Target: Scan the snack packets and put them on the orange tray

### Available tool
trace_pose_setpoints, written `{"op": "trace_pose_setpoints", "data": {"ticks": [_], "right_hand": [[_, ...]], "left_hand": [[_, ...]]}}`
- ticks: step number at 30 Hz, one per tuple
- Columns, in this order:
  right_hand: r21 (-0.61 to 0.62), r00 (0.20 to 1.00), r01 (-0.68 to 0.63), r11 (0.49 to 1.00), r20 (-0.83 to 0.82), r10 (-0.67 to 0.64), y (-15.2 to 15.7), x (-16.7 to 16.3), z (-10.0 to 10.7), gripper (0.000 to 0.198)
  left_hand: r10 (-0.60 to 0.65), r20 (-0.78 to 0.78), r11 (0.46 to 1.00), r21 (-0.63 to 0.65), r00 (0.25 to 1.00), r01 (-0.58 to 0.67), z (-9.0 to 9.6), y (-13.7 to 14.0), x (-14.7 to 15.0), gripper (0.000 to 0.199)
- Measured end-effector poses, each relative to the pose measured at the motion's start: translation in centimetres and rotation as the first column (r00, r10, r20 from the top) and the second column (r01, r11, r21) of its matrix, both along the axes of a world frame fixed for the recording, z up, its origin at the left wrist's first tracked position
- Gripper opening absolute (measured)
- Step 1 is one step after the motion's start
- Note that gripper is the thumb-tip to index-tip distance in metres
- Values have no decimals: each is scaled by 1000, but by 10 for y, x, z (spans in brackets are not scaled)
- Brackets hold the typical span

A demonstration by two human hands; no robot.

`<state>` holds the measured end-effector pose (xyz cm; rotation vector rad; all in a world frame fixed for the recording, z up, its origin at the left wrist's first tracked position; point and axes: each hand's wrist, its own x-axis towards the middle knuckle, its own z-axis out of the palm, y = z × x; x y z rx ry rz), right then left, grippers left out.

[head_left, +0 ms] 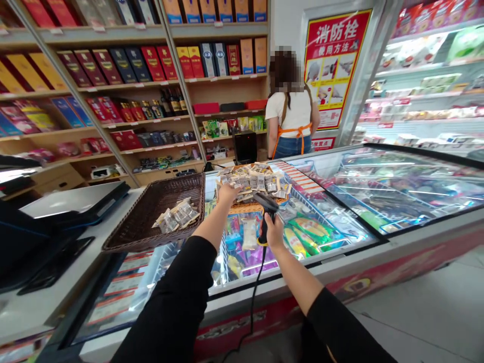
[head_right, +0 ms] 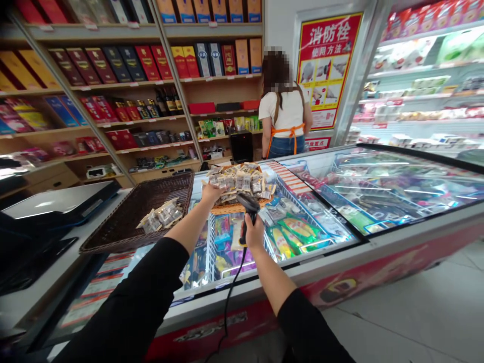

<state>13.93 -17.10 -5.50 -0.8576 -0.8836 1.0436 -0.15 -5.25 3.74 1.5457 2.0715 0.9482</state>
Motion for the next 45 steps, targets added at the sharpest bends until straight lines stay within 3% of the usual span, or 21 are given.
{"op": "trace_pose_setpoints", "data": {"ticks": [3, 5, 10, 13, 16, 19, 26, 34, 45], "right_hand": [[-3, 1000, -1, 1000, 8, 1, 1, 0, 0, 33], [-13, 1000, 2, 1000, 10, -1, 2, 0, -1, 34], [1, 1000, 20, 1000, 22, -20, -1, -2, -2, 37], [19, 999, 7, 1000, 53, -8, -8, -15, -1, 37], [66, 988, -84, 994, 135, 74, -16, -38, 3, 34], [137, 970, -162, 977, 206, 131, -24, -64, 10, 32], [232, 946, -226, 946, 286, 156, -32, -105, 11, 26], [258, 940, -239, 936, 302, 157, -29, -113, 8, 28], [199, 961, -212, 957, 220, 167, -33, -110, 11, 30]], "left_hand": [[27, 140, 998, -56, 990, -19, 0, 1, -11, 30], [-21, 207, 1000, 18, 978, 18, 4, -5, -25, 27], [16, 88, 970, 239, 996, -36, 10, -38, -86, 27], [61, 24, 963, 261, 998, -65, 3, -64, -119, 18], [98, 70, 960, 255, 993, -113, -9, -85, -134, 12], [118, 82, 953, 272, 990, -136, -16, -94, -136, 11], [104, -121, 935, 349, 987, -56, -21, -97, -135, 19], [87, -186, 942, 335, 979, -20, -24, -95, -132, 35], [88, -78, 941, 333, 993, -57, -21, -96, -133, 34]]}}
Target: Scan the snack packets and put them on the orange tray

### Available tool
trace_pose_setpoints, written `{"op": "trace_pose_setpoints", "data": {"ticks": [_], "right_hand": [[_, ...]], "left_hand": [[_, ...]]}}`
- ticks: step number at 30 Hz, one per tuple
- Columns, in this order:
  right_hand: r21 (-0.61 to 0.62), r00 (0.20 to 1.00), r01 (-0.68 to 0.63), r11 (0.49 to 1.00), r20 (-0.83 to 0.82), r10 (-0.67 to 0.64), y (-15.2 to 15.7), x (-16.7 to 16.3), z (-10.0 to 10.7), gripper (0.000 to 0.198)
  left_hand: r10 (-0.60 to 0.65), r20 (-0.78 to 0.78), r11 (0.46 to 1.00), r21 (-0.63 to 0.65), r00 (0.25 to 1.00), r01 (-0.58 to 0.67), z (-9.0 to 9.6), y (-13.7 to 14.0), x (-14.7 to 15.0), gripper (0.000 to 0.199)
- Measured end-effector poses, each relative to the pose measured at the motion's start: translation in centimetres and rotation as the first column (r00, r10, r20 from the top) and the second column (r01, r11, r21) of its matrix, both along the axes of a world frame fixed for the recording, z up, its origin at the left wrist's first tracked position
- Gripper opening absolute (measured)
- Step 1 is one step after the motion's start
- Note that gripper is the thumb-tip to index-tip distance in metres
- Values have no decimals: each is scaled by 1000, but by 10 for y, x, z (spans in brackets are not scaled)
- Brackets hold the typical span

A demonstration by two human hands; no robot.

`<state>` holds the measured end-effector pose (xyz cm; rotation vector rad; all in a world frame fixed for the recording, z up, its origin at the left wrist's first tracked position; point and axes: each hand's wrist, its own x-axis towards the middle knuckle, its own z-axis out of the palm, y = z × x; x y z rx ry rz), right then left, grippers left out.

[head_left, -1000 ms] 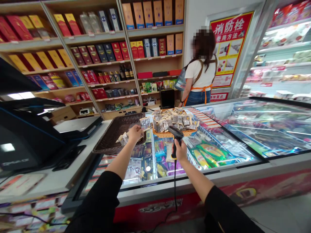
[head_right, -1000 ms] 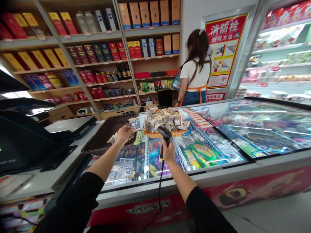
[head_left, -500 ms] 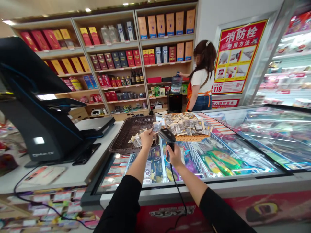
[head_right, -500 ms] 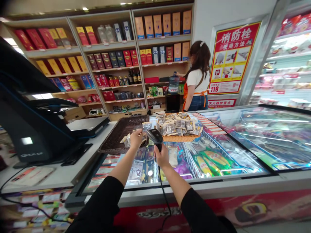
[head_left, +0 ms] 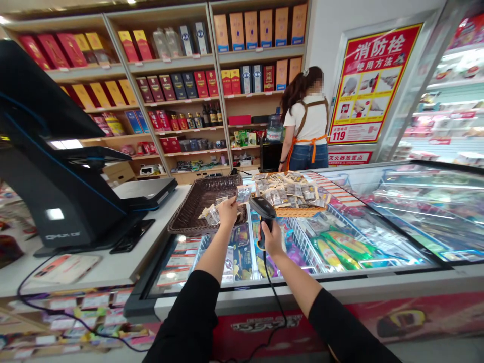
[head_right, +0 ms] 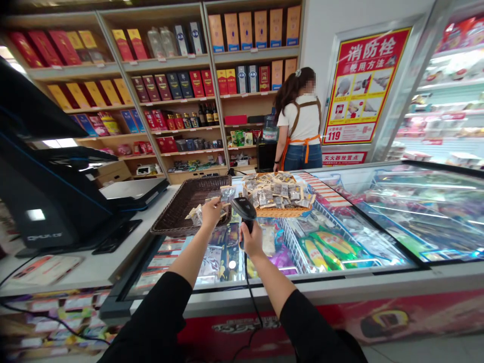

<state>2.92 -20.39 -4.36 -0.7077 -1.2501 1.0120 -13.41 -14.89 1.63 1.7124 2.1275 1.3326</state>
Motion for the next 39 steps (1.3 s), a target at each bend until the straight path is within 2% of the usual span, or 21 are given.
{"op": "trace_pose_setpoints", "data": {"ticks": [3, 6, 8, 11, 14, 16, 18, 20, 22, 25, 27, 29, 33, 36, 39], "right_hand": [[-13, 999, -5, 1000, -43, 5, 3, 12, 2, 32], [-60, 994, 23, 998, -104, -29, 12, 41, 4, 36], [-110, 989, 62, 992, -129, -76, 19, 66, 4, 38], [-159, 977, 169, 973, -104, -187, 27, 102, -1, 40], [-212, 962, 201, 956, -140, -234, 32, 120, -8, 40], [-237, 957, 194, 952, -168, -237, 34, 122, -12, 40], [-243, 960, 184, 952, -163, -227, 37, 119, -14, 41], [-244, 966, 167, 955, -152, -207, 39, 116, -14, 40], [-244, 969, 159, 957, -146, -198, 40, 115, -13, 38], [-233, 969, 167, 958, -141, -204, 39, 115, -11, 36], [-218, 970, 169, 961, -136, -201, 38, 114, -10, 35], [-220, 971, 167, 961, -131, -198, 39, 114, -10, 34], [-246, 972, 147, 958, -142, -186, 42, 112, -13, 36], [-254, 972, 134, 958, -154, -176, 44, 113, -14, 37], [-249, 971, 131, 960, -161, -174, 41, 114, -15, 37]], "left_hand": [[139, 81, 990, 16, 987, -141, 3, -2, -2, 39], [342, 100, 936, 48, 934, -348, 6, -5, -1, 53], [401, 86, 909, 82, 912, -408, 7, -6, 2, 62], [321, -25, 938, 149, 947, -314, 12, -8, 11, 56], [117, -220, 983, 165, 969, -81, 18, -3, 31, 43], [-49, -294, 994, 81, 954, 76, 22, 6, 53, 37], [-180, -270, 983, -69, 946, 168, 25, 21, 80, 32], [-221, -198, 959, -225, 955, 174, 27, 38, 105, 32], [-189, -167, 931, -343, 968, 123, 28, 53, 124, 40], [-130, -202, 897, -440, 971, 29, 25, 71, 140, 46], [-123, -195, 884, -468, 973, 19, 20, 77, 143, 45], [-134, -144, 892, -448, 981, 56, 14, 79, 142, 42], [-136, -41, 955, -273, 990, 120, 8, 77, 127, 34], [-142, 42, 981, -130, 989, 147, 15, 70, 102, 28], [-115, 74, 993, -17, 991, 117, 22, 56, 66, 32]]}}
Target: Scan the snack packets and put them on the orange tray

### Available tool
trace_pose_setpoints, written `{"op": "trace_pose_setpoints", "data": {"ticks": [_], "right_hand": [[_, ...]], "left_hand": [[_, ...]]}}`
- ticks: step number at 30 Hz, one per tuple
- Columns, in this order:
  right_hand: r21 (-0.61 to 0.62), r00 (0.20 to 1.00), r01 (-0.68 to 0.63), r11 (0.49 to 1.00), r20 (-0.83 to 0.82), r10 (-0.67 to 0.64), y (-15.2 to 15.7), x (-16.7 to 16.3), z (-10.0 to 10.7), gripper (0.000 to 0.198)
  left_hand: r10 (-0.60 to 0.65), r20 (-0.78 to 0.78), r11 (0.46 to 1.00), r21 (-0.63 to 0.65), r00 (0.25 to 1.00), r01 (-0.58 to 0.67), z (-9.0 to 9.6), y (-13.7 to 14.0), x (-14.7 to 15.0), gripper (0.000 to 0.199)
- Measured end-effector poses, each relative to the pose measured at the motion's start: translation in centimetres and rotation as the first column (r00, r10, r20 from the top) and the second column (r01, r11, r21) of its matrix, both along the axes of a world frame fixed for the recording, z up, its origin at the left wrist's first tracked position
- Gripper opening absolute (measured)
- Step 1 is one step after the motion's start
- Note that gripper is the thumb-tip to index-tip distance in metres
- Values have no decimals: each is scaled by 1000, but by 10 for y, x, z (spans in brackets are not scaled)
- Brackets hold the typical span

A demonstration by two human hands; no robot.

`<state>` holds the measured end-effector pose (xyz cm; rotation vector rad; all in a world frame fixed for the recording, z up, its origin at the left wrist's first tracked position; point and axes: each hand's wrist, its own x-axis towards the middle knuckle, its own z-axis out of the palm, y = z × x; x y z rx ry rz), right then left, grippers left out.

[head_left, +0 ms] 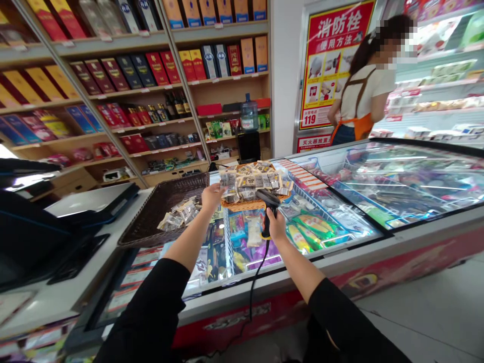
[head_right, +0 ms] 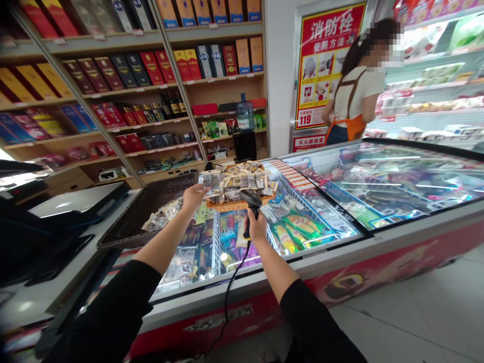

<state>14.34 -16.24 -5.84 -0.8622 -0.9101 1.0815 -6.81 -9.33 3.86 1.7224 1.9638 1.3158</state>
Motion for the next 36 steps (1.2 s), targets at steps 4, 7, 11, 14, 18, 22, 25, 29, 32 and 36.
{"op": "trace_pose_setpoints", "data": {"ticks": [4, 7, 11, 14, 18, 22, 25, 29, 32, 36], "right_hand": [[18, 1000, -21, 1000, -3, 21, -9, -8, 1, 38], [46, 996, -85, 995, 41, 83, -20, -26, 5, 37], [135, 985, -164, 977, 82, 154, -31, -56, 16, 35], [170, 981, -194, 966, 47, 189, -35, -77, 19, 33], [177, 976, -219, 960, 33, 216, -40, -92, 14, 30], [180, 973, -231, 956, 30, 230, -42, -95, 9, 31], [190, 974, -227, 955, 40, 223, -41, -94, 7, 30], [217, 974, -227, 950, 49, 221, -40, -94, 5, 29], [208, 974, -228, 951, 43, 224, -41, -94, 6, 29], [188, 974, -226, 956, 57, 220, -41, -95, 5, 30]], "left_hand": [[28, -65, 999, 22, 998, -26, -4, -30, -40, 32], [36, -92, 999, -33, 995, -39, -12, -47, -48, 32], [-36, -118, 999, -31, 992, 32, -15, -54, -44, 28], [-82, -113, 997, -7, 990, 81, -16, -54, -42, 31], [-106, -49, 994, -3, 993, 106, -22, -52, -45, 31], [-125, -39, 992, 11, 991, 126, -26, -51, -45, 33], [-121, -47, 992, 13, 992, 122, -25, -51, -43, 35], [-138, -56, 990, 17, 989, 139, -24, -53, -42, 37], [-135, -67, 991, 13, 989, 136, -25, -53, -43, 37], [-120, -69, 993, 3, 990, 121, -26, -52, -44, 37]]}}
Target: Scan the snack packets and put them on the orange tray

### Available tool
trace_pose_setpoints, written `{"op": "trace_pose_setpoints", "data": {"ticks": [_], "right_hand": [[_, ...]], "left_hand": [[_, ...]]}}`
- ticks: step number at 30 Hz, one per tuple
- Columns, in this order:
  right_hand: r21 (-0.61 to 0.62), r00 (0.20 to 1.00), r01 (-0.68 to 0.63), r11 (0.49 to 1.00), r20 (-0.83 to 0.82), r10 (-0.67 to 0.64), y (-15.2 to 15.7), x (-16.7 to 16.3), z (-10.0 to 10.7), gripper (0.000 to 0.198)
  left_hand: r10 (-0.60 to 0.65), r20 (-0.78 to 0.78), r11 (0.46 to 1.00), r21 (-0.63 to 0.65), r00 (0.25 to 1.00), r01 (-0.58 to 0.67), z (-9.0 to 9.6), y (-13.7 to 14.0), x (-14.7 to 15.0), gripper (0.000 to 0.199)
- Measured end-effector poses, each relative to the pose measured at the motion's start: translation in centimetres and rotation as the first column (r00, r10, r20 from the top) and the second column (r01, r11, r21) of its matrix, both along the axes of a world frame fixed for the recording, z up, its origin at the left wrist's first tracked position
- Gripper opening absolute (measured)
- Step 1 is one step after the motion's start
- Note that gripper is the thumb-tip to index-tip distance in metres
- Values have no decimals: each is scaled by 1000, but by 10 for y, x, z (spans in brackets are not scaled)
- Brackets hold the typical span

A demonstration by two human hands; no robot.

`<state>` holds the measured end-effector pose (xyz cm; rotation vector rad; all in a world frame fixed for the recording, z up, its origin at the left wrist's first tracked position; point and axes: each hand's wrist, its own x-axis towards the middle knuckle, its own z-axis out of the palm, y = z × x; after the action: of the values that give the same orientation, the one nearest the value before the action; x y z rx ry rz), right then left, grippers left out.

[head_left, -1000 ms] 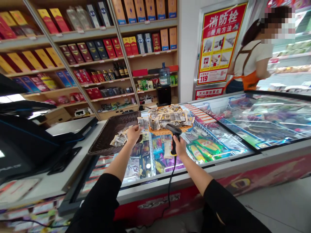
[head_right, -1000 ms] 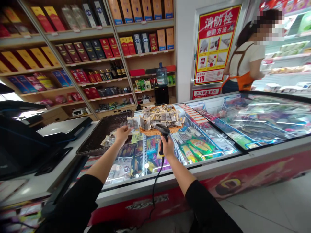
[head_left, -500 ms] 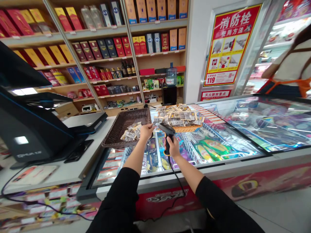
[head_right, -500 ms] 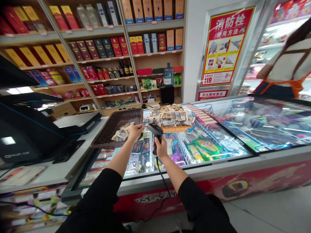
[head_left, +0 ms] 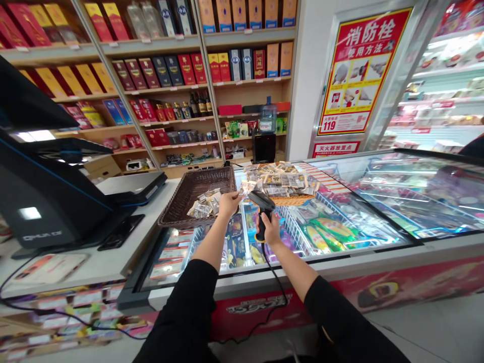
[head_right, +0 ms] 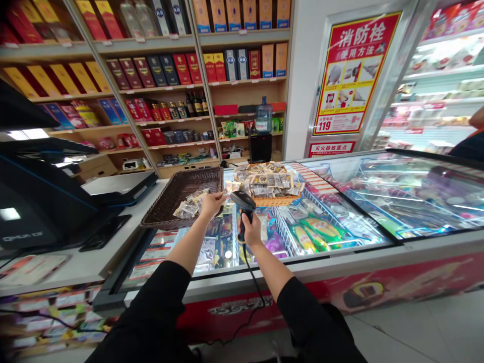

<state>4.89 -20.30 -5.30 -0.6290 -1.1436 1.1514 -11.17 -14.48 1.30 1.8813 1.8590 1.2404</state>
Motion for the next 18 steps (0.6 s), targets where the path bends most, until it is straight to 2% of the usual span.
{"op": "trace_pose_setpoints", "data": {"ticks": [18], "right_hand": [[43, 995, -42, 998, -91, 46, -3, 1, 0, 30]], "left_hand": [[-5, 20, 999, 32, 1000, 4, -4, 3, -1, 37]]}}
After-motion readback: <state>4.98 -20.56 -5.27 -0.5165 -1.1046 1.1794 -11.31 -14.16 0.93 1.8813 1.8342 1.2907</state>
